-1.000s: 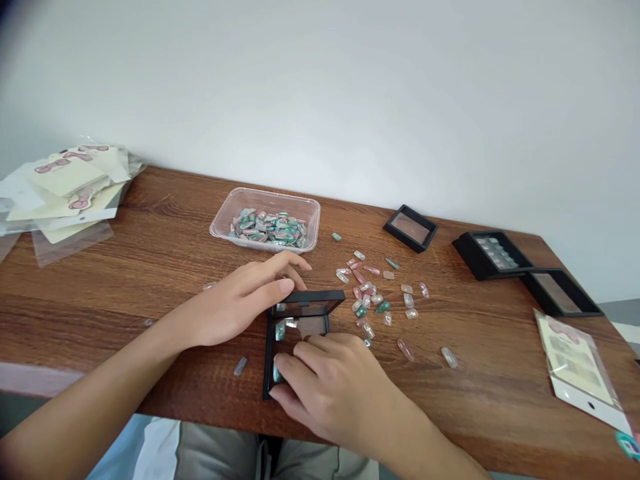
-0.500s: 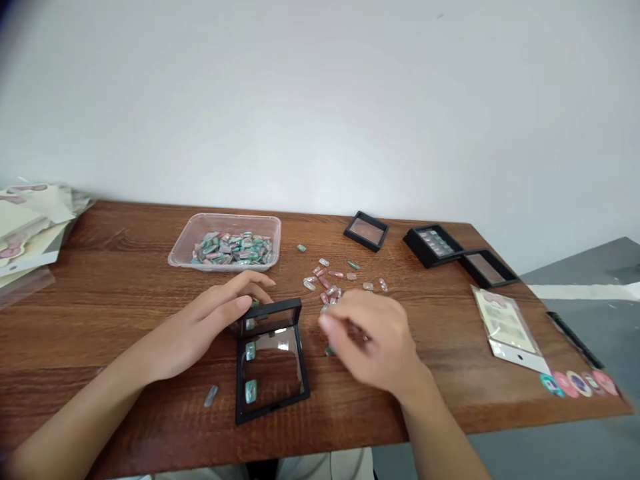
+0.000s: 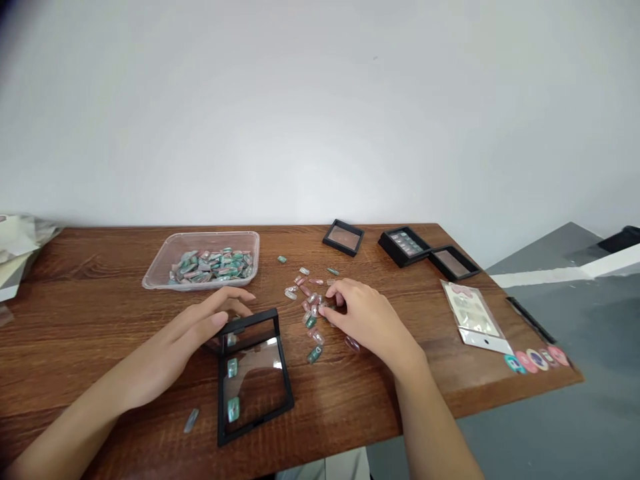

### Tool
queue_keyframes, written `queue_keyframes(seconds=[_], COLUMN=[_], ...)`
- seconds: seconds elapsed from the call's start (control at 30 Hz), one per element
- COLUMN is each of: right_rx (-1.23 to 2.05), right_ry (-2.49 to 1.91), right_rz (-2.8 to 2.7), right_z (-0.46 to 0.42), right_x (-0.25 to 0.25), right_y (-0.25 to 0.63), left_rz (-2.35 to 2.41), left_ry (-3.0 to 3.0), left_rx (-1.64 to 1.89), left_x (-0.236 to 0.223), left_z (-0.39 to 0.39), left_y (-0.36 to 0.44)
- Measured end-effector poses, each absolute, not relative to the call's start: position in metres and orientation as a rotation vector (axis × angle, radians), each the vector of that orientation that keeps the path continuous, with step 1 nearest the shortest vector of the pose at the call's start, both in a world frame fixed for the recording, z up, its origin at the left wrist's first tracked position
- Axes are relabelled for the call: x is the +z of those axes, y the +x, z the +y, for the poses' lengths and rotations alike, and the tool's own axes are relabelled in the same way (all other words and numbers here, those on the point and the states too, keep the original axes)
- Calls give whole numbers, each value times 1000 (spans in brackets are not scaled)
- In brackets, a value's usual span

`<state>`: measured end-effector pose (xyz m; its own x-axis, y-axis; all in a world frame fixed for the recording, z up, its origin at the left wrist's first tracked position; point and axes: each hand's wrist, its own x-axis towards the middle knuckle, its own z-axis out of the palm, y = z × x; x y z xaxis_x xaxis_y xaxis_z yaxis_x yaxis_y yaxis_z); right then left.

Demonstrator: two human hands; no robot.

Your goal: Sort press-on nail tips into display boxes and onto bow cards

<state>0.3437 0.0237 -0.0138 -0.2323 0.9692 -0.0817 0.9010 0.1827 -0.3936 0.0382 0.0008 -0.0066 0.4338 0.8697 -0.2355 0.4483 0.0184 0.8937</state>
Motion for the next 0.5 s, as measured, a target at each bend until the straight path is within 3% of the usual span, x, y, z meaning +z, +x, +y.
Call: queue_keyframes(seconds=[0.5], right_rx=[558], right_ry=[-1620], right_rz=[-2351], right_z=[24], right_x=[-22], right_y=[350], left_rz=[1184], left_ry=[1616], left_rx=[482], left_x=[-5], left_z=[1], left_y=[40])
